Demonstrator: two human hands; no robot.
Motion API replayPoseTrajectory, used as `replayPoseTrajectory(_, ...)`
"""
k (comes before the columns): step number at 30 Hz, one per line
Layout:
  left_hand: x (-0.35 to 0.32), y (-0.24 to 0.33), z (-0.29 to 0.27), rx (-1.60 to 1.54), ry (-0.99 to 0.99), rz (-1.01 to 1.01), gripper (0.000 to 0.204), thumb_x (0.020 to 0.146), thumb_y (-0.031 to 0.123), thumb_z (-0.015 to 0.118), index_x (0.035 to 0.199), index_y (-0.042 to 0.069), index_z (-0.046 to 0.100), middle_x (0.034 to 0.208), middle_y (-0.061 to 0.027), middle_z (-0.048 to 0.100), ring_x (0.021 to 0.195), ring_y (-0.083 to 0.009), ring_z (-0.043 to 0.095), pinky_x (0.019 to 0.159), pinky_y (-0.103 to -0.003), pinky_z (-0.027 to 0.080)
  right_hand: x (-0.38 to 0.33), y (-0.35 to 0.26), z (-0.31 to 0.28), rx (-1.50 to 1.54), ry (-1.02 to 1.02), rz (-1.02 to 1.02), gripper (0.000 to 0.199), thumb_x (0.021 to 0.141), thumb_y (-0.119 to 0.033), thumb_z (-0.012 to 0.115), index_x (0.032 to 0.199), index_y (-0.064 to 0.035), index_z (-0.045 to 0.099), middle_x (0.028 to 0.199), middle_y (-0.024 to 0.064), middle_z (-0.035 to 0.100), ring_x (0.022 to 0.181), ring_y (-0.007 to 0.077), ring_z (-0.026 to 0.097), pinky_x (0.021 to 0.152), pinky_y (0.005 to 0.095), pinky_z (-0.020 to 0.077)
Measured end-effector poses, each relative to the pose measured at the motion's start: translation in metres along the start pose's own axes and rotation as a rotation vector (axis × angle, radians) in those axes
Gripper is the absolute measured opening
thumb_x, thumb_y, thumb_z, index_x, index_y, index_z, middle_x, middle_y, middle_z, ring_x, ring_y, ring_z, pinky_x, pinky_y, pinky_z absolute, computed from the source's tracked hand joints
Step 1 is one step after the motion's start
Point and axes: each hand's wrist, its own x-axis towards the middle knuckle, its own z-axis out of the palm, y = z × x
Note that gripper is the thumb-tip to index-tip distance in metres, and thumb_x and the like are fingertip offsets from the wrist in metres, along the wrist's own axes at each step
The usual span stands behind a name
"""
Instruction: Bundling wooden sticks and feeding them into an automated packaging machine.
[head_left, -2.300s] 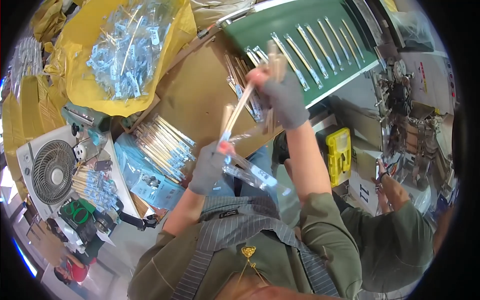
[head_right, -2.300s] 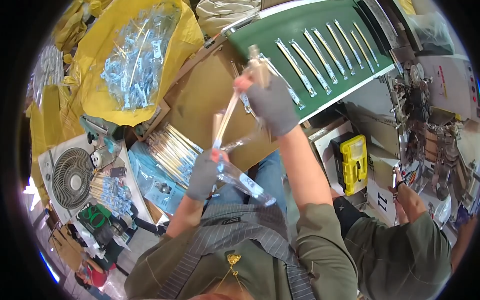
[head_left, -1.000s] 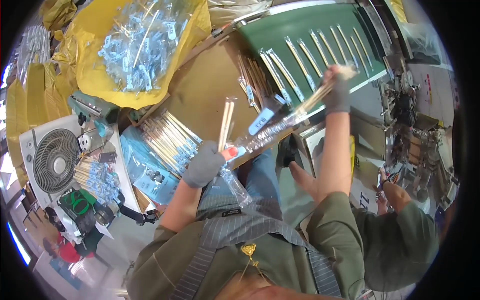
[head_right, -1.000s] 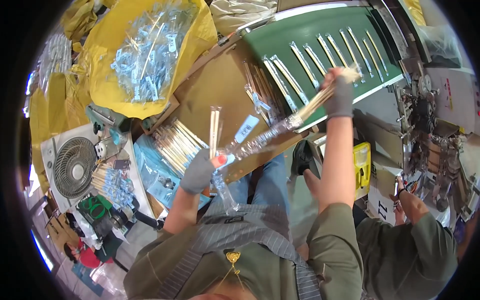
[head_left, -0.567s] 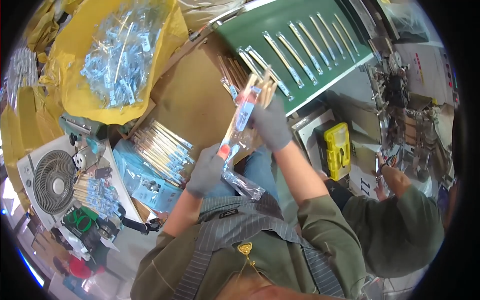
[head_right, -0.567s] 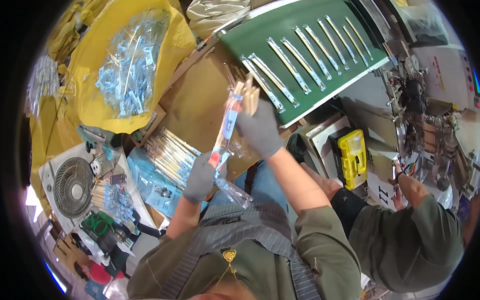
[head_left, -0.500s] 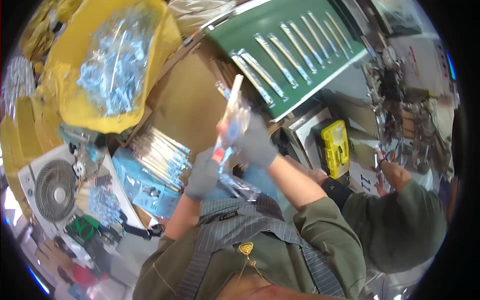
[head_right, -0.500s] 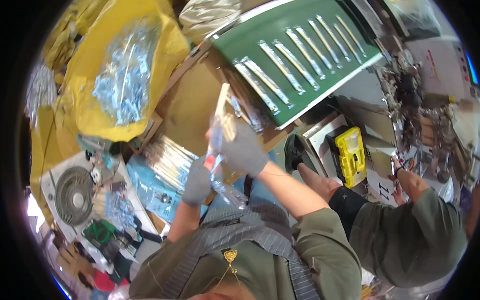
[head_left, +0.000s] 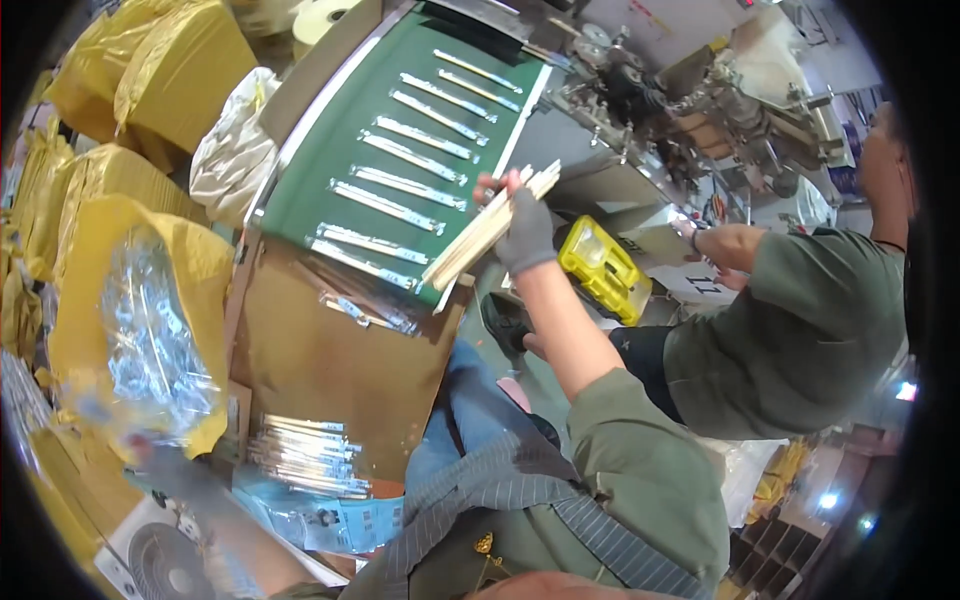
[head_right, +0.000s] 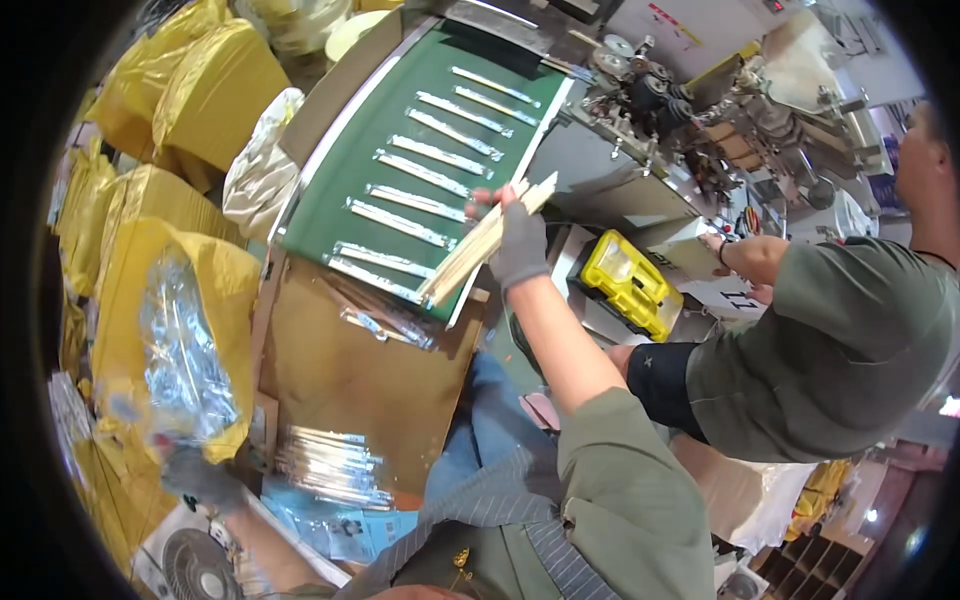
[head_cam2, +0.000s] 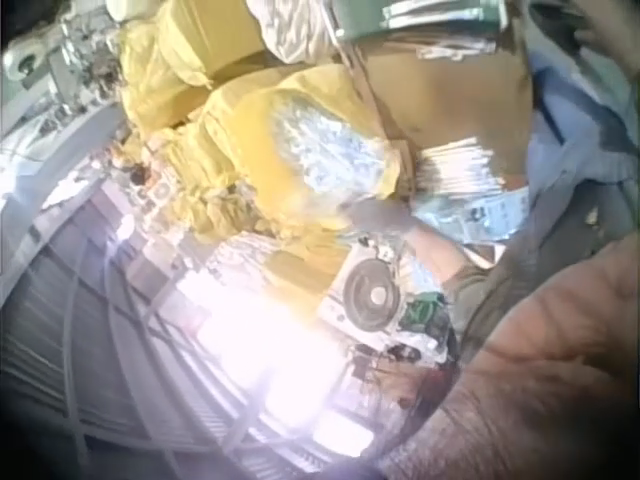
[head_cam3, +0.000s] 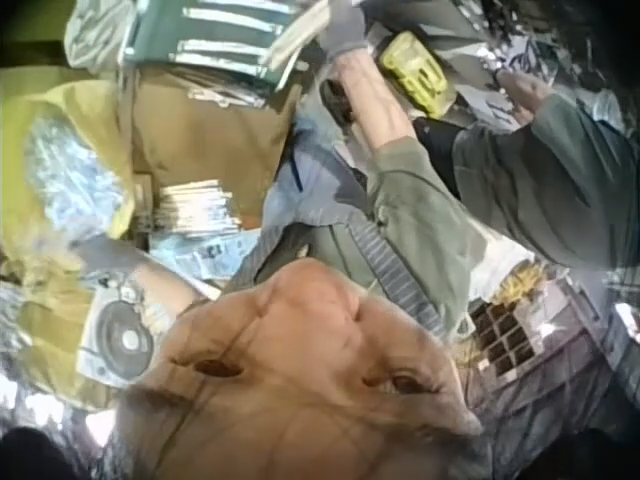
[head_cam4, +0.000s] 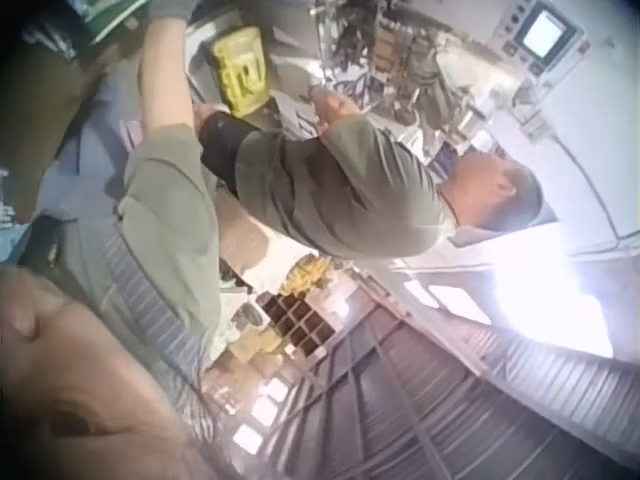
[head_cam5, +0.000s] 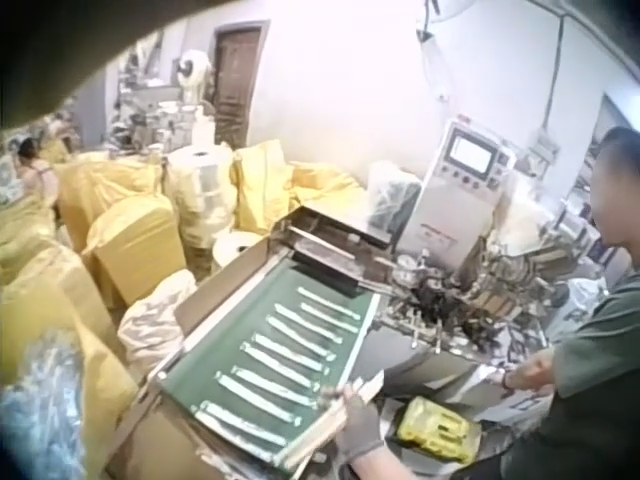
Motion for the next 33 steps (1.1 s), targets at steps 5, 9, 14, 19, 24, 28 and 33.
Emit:
replayPoseTrajectory(5,0.067,-0.14,0.122,-0.234,-0.245,-0.168,0.034,0.089,0.024,0.047,0.111,-0.002,0.054,0.105,-0.0186,0.059,0.098,-0.0315,0.055,0.086,-0.036,0.043,-0.036,0.03,-0.069,-0.074,0.079,0.196,0.023,0.089,-0.033,0.051,0.088,-0.0096,0.05,0.077,0.0045,0.056,0.069,0.0173,0.058,0.063,0.0331,0.0514)
replayPoseTrajectory(9,0.089,-0.138,0.125,-0.439,-0.817,-0.226,0.046,0.085,0.032,0.052,0.119,0.001,0.049,0.122,-0.0237,0.046,0.112,-0.0357,0.044,0.094,-0.037,0.035,-0.059,0.042,-0.094,-0.172,0.095,0.356,0.021,0.089,-0.03,0.051,0.088,-0.0094,0.05,0.075,0.0037,0.055,0.066,0.0153,0.057,0.06,0.0291,0.049)
replayPoseTrajectory(14,0.103,-0.029,0.053,-0.163,0.006,-0.2,0.03,0.086,0.021,0.055,0.105,-0.002,0.053,0.098,-0.0185,0.057,0.086,-0.0283,0.055,0.078,-0.032,0.044,-0.092,0.033,-0.122,-0.317,0.106,0.557,0.021,0.083,-0.026,0.061,0.09,-0.01,0.05,0.059,-0.0038,0.038,0.048,0.008,0.037,0.044,0.0223,0.0331)
replayPoseTrajectory(19,0.005,0.193,0.05,-0.898,-0.454,-0.305,0.017,0.084,0.016,0.056,0.092,0.001,0.053,0.082,-0.007,0.054,0.078,-0.0171,0.051,0.074,-0.029,0.042,-0.132,0.038,-0.156,-0.244,0.109,0.858,0.018,0.081,-0.017,0.062,0.089,-0.009,0.048,0.056,-0.0023,0.039,0.044,0.0093,0.037,0.041,0.0244,0.0339)
replayPoseTrajectory(24,-0.078,0.321,0.097,-0.474,-1.362,-0.723,0.079,0.072,0.049,0.063,0.122,-0.007,0.039,0.122,-0.0272,0.044,0.115,-0.0351,0.044,0.096,-0.042,0.035,-0.111,0.031,-0.16,-0.509,0.095,0.807,0.021,0.078,-0.022,0.066,0.088,-0.006,0.056,0.06,-0.0014,0.045,0.045,0.0079,0.041,0.042,0.0223,0.0355)
replayPoseTrajectory(28,-0.124,0.379,0.128,-0.109,-0.892,-0.621,0.054,0.083,0.032,0.052,0.121,-0.004,0.037,0.107,-0.0158,0.049,0.094,-0.0291,0.054,0.072,-0.039,0.049,-0.118,0.012,-0.178,-0.398,0.194,0.721,0.025,0.076,-0.024,0.067,0.088,-0.0045,0.057,0.061,-0.0023,0.046,0.048,0.0063,0.04,0.042,0.0209,0.0322)
replayPoseTrajectory(33,-0.089,0.378,0.116,-0.599,-1.029,-1.053,0.044,0.08,0.033,0.06,0.1,-0.007,0.057,0.09,-0.0165,0.064,0.076,-0.0267,0.064,0.063,-0.037,0.052,-0.102,-0.019,-0.191,-0.276,0.238,0.632,0.021,0.081,-0.02,0.062,0.09,-0.0029,0.052,0.059,-0.0029,0.039,0.045,0.0061,0.034,0.042,0.0216,0.0296)
